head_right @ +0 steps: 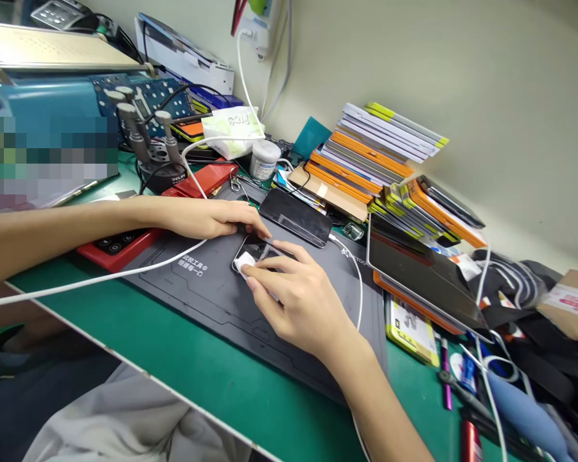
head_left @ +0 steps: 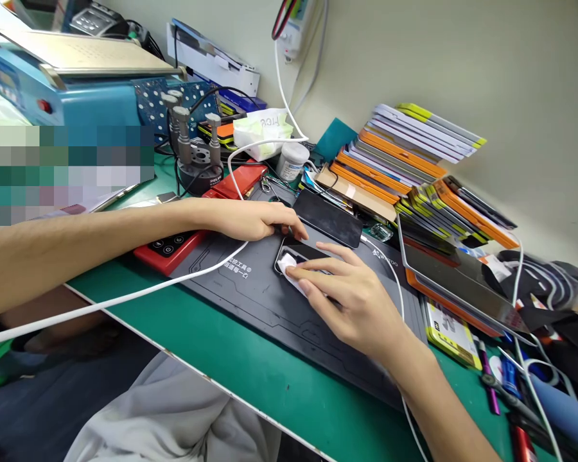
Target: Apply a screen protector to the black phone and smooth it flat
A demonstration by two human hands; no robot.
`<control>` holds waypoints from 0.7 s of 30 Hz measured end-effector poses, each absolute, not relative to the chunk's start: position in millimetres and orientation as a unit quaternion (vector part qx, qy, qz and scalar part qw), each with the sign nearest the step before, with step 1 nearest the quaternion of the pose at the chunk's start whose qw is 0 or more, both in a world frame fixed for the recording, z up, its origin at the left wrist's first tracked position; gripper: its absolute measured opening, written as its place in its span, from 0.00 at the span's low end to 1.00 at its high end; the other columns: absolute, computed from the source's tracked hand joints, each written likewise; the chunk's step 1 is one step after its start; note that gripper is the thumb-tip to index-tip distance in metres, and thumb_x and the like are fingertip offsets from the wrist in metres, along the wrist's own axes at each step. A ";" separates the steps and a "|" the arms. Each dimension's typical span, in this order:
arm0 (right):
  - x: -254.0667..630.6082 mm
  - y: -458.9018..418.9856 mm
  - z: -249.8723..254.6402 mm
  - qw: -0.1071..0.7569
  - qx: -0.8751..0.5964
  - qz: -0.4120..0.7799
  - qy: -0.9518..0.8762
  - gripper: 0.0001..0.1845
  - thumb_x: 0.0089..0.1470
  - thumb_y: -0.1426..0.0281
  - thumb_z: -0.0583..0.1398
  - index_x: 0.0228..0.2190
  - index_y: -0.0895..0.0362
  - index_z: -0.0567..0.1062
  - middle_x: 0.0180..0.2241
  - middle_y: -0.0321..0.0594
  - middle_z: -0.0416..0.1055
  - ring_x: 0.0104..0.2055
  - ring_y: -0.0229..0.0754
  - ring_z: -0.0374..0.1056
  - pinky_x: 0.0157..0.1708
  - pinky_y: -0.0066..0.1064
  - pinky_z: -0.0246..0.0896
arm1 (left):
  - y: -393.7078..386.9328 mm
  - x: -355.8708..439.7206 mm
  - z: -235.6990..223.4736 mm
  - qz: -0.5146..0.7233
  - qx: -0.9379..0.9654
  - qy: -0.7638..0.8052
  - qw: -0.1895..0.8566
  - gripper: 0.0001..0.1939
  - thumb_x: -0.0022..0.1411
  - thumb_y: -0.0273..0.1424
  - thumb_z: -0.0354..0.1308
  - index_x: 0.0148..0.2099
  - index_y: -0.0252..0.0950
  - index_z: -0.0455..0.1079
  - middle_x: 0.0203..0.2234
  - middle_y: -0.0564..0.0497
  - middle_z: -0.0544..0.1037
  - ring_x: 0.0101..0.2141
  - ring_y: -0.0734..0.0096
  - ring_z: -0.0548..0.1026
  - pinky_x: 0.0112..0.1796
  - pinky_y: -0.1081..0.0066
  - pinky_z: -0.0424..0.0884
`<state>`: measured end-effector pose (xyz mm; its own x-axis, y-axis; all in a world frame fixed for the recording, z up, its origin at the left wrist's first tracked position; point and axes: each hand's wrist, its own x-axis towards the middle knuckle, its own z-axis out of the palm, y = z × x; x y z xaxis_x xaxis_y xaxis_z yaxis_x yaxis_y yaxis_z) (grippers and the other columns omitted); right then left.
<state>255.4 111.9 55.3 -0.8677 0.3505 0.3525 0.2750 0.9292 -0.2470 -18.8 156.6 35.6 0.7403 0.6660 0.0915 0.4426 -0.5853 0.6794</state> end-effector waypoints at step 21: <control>258.5 111.3 60.8 0.202 -0.134 -0.025 -0.970 0.13 0.69 0.75 0.60 0.51 0.59 0.81 0.45 0.46 0.85 0.46 0.46 0.81 0.55 0.45 0.78 | 153.9 -14.6 37.5 0.248 0.871 0.382 0.184 0.22 0.66 0.19 0.50 0.54 0.39 0.79 0.40 0.54 0.85 0.43 0.71 0.81 0.47 0.74 0.71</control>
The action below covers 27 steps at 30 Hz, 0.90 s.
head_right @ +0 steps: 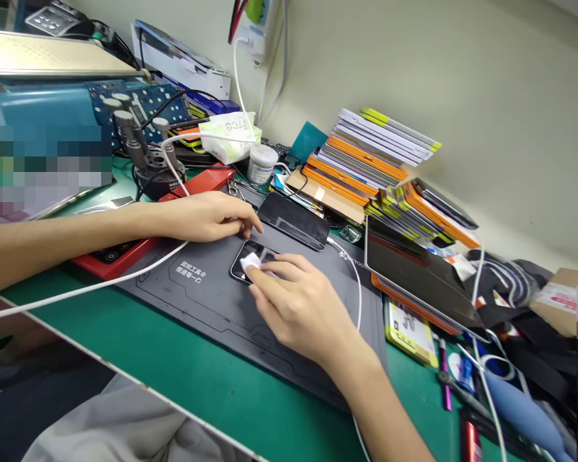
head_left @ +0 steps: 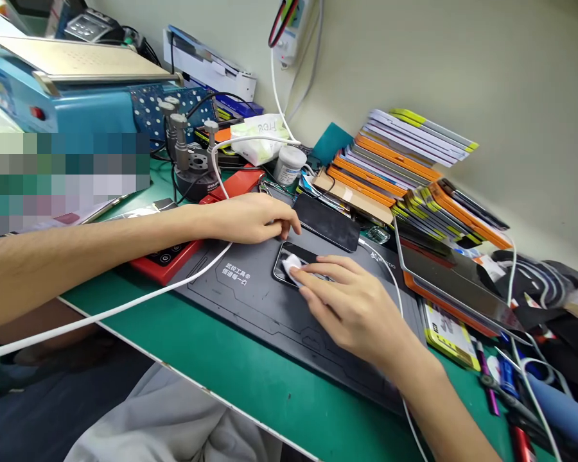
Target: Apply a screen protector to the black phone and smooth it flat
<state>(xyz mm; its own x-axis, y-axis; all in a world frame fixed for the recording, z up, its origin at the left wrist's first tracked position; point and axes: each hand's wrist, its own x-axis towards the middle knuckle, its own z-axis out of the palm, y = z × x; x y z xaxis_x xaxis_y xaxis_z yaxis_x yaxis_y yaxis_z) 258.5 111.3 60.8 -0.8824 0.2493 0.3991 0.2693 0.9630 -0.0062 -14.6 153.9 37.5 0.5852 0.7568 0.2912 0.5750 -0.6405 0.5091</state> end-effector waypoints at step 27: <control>249.5 126.0 44.9 0.151 -0.284 -0.047 -0.946 0.23 0.76 0.69 0.51 0.60 0.67 0.76 0.50 0.54 0.82 0.54 0.52 0.77 0.68 0.55 0.64 | 152.7 -13.6 32.8 0.185 0.886 0.396 0.151 0.29 0.66 0.16 0.43 0.61 0.38 0.74 0.57 0.48 0.76 0.59 0.67 0.74 0.62 0.71 0.66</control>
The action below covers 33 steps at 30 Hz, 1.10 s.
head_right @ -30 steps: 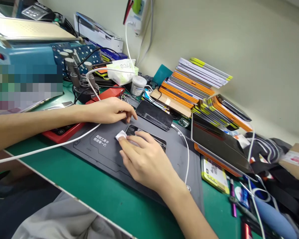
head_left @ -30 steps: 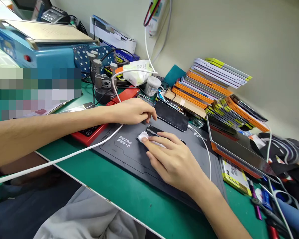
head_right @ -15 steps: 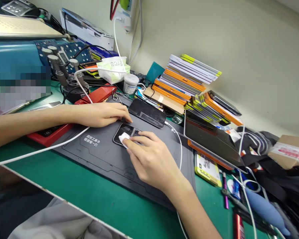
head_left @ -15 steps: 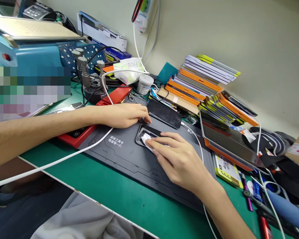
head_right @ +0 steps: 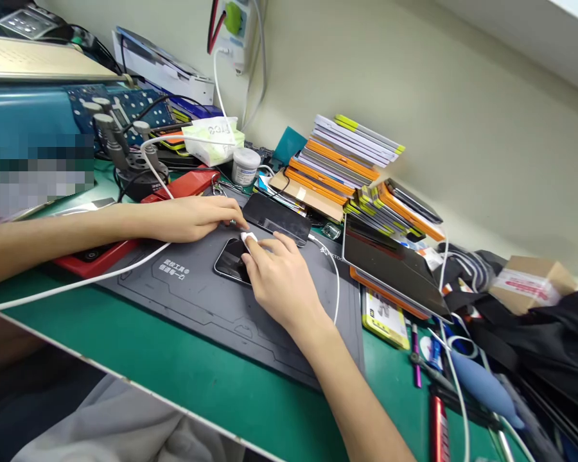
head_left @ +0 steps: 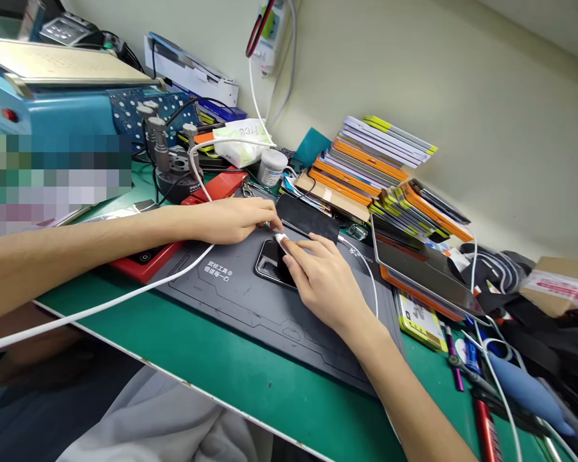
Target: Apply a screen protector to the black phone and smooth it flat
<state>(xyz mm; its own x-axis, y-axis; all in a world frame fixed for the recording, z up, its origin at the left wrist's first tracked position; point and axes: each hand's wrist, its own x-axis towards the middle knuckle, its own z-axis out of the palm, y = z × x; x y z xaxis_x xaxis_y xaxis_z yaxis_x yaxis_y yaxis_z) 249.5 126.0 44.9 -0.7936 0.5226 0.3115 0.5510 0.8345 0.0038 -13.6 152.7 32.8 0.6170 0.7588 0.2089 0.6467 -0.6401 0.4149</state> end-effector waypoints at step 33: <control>341.3 136.7 65.5 0.222 -0.354 -0.135 -0.899 0.20 0.74 0.61 0.52 0.37 0.52 0.81 0.34 0.37 0.84 0.31 0.45 0.81 0.29 0.35 0.72 | 148.5 -10.3 49.8 0.251 0.850 0.384 0.258 0.20 0.77 0.43 0.52 0.44 0.37 0.81 0.32 0.52 0.82 0.33 0.70 0.78 0.39 0.72 0.68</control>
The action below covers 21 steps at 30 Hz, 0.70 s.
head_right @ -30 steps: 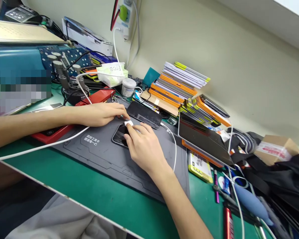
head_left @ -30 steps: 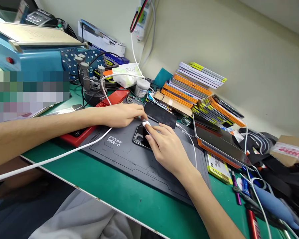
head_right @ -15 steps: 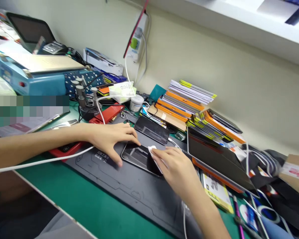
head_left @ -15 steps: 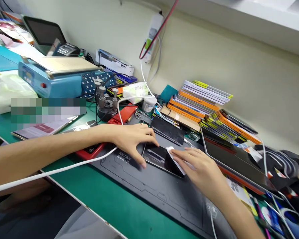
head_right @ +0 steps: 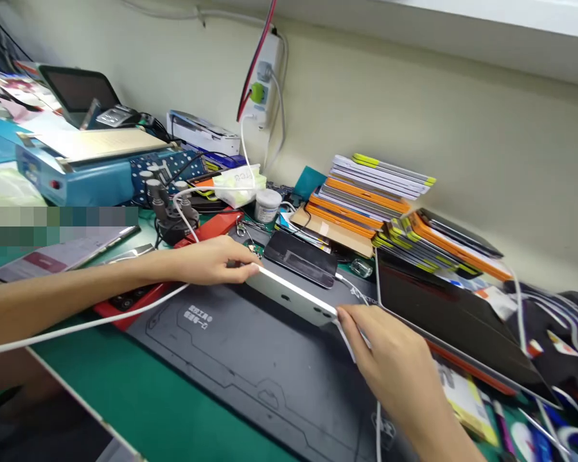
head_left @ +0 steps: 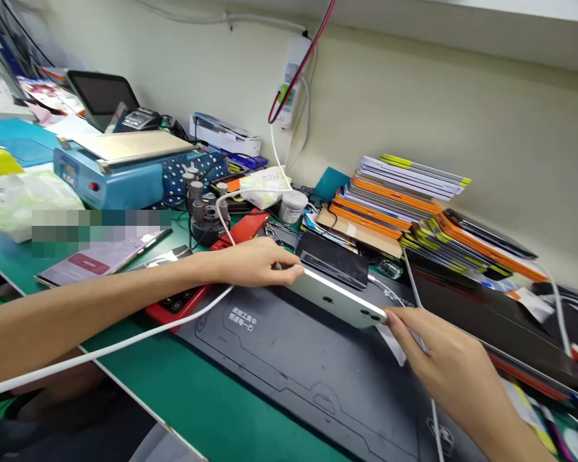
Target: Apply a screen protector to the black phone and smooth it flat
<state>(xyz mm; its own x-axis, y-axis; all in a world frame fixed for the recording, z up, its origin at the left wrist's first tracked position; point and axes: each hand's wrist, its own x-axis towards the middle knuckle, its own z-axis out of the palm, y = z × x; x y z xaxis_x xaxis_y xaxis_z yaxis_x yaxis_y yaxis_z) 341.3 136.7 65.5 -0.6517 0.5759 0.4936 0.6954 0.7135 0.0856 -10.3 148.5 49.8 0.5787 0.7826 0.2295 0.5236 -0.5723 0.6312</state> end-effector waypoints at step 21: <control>325.1 128.5 43.1 0.268 -0.491 0.188 -0.807 0.23 0.67 0.57 0.60 0.57 0.53 0.77 0.46 0.45 0.84 0.48 0.54 0.82 0.33 0.34 0.76 | 142.0 -8.3 51.1 0.339 0.746 0.404 0.407 0.18 0.73 0.46 0.59 0.44 0.34 0.77 0.30 0.52 0.79 0.27 0.74 0.77 0.30 0.76 0.74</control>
<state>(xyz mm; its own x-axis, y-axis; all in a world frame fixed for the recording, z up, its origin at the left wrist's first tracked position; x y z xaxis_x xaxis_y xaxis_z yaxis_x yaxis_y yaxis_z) 325.1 128.5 43.1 -0.3732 0.8940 0.2479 0.6917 0.4462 -0.5679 -8.3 142.0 51.1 0.4424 0.8791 0.1772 0.3269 -0.3421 0.8810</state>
